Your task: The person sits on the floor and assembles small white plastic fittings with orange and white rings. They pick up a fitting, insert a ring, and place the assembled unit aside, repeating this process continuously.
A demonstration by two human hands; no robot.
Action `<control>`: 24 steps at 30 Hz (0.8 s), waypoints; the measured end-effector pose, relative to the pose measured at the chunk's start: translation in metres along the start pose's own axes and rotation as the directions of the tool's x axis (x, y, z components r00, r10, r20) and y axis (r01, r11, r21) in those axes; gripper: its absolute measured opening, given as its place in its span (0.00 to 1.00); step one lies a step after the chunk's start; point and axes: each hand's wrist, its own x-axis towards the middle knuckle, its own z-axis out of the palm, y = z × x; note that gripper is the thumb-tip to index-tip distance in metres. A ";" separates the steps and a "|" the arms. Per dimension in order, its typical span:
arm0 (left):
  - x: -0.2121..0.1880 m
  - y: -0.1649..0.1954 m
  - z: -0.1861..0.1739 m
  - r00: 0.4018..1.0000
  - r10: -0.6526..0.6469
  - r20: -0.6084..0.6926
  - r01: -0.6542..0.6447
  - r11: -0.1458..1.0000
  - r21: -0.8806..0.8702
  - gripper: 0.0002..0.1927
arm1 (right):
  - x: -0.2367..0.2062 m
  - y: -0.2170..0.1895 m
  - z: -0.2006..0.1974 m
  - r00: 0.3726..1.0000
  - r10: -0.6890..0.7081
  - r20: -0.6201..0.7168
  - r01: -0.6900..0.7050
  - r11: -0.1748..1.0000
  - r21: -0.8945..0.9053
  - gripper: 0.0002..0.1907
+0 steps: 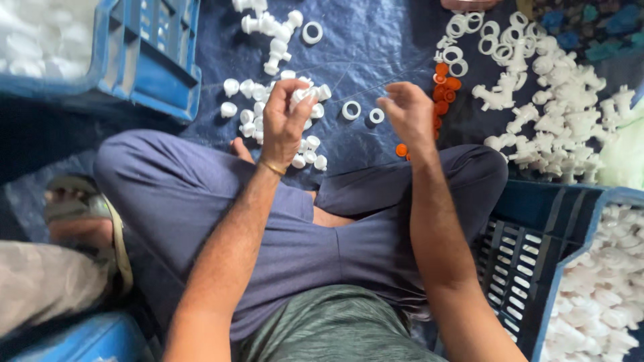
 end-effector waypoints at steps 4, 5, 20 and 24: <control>0.001 -0.011 -0.001 0.999 0.025 0.028 -0.026 0.999 0.031 0.16 | -0.007 -0.016 0.039 0.863 -0.462 0.206 0.505 0.802 -0.320 0.31; 0.003 -0.012 -0.002 0.996 0.068 0.053 -0.071 0.996 0.059 0.17 | -0.006 -0.020 0.046 0.885 -0.385 0.261 0.461 0.805 -0.374 0.28; -0.003 -0.005 0.000 0.991 0.113 0.066 -0.123 0.978 0.171 0.21 | -0.013 -0.050 0.000 0.993 -0.055 0.103 -0.038 0.680 0.732 0.21; 0.002 -0.006 0.007 0.987 0.089 0.132 -0.116 0.971 0.211 0.24 | -0.029 -0.074 0.004 0.971 -0.067 0.228 -0.118 0.695 0.709 0.22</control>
